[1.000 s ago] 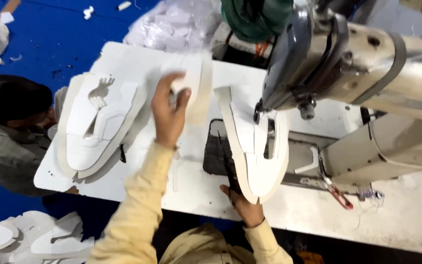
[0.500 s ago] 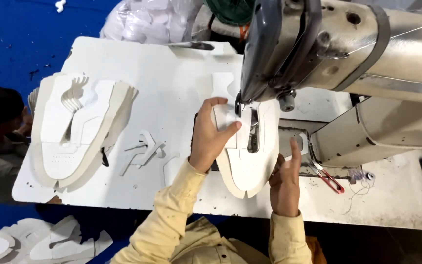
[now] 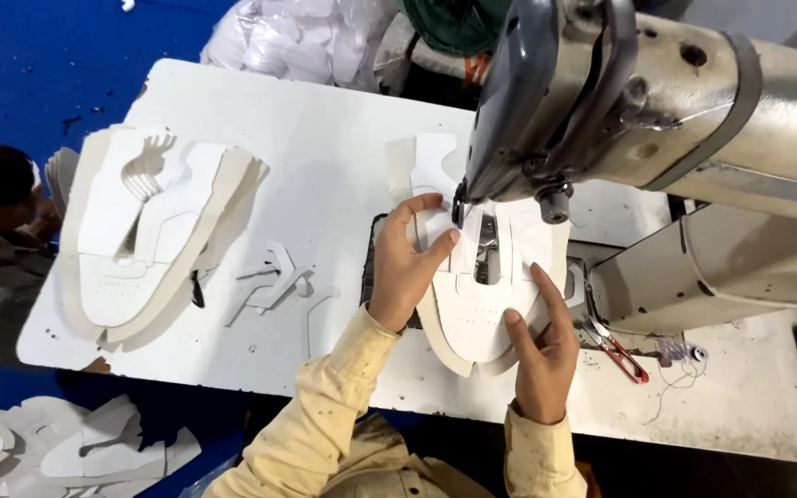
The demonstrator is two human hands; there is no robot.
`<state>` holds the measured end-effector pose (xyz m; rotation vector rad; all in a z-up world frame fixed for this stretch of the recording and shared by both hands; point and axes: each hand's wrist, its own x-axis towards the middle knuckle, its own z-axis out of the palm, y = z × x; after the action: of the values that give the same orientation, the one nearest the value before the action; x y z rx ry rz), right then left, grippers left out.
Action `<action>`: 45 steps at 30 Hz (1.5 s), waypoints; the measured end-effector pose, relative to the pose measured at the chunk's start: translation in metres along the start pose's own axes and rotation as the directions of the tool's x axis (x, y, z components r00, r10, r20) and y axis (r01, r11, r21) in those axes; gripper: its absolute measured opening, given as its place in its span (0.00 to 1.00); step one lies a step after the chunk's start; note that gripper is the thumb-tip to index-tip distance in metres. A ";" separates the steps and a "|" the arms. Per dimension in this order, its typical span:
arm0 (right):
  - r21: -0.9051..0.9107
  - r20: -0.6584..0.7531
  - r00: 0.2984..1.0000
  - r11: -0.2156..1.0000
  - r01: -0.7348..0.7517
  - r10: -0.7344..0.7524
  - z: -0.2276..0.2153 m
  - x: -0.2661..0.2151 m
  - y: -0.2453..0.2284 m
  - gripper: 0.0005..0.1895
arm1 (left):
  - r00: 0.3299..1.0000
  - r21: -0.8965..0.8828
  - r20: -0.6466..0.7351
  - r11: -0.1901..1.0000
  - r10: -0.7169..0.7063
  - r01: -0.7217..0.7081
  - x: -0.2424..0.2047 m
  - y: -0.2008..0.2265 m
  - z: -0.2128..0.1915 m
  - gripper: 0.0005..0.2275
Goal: Stitching different components of a shoe upper using an industrial sewing machine.
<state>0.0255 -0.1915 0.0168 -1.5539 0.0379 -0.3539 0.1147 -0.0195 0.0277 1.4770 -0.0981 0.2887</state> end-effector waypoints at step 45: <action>-0.978 0.085 0.712 0.078 0.193 -0.697 -0.178 0.064 -0.008 0.38 | 0.992 -0.079 -0.118 0.996 -0.039 0.029 -0.054 -0.014 0.007 0.24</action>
<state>0.0409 -0.3791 0.0327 -2.7390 0.1036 -1.4560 0.0666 -0.0347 0.0022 1.3802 0.0116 0.3411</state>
